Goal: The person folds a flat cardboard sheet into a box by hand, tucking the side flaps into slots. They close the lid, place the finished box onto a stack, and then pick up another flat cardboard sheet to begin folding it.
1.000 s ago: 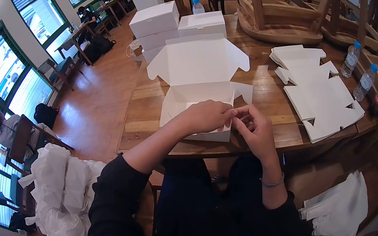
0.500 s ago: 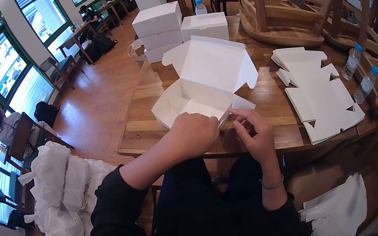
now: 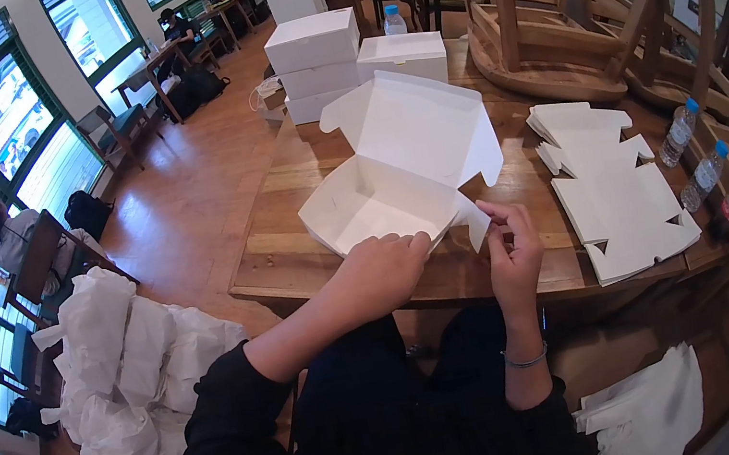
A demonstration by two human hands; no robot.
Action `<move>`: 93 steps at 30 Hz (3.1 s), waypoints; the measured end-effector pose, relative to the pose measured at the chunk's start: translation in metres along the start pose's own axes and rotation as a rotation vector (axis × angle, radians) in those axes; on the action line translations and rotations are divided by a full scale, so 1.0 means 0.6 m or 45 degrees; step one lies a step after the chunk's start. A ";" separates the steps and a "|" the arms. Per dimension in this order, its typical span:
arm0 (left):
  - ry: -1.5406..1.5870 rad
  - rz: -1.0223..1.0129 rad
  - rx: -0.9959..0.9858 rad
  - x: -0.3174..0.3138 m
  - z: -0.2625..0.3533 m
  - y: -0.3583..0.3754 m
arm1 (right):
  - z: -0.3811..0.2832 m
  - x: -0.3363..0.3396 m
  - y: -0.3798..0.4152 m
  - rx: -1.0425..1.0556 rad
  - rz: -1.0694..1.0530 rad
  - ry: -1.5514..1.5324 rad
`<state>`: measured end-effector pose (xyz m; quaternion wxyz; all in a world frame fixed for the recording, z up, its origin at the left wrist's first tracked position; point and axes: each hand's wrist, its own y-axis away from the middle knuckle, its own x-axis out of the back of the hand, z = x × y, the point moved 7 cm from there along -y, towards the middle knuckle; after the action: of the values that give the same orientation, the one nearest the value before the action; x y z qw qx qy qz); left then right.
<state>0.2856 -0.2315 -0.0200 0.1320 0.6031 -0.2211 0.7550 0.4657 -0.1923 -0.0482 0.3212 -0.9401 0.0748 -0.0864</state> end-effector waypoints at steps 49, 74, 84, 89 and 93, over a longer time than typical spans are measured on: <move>0.223 0.046 0.233 -0.006 -0.018 0.000 | 0.015 -0.044 0.009 -0.107 -0.444 -0.124; 0.258 0.026 0.151 -0.004 -0.015 -0.011 | 0.035 -0.030 0.009 -0.233 -0.338 -0.447; 0.246 0.064 0.069 -0.005 -0.012 -0.009 | 0.033 -0.026 0.009 -0.213 -0.303 -0.387; 0.220 0.157 -0.016 0.004 0.000 -0.006 | 0.028 -0.025 0.008 -0.170 -0.293 -0.345; 0.221 0.178 -0.037 0.002 -0.001 -0.006 | 0.019 -0.034 0.012 -0.150 -0.429 -0.243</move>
<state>0.2862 -0.2282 -0.0185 0.1064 0.5164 -0.2615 0.8085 0.4477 -0.1873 -0.0641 0.2522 -0.9604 -0.1093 -0.0448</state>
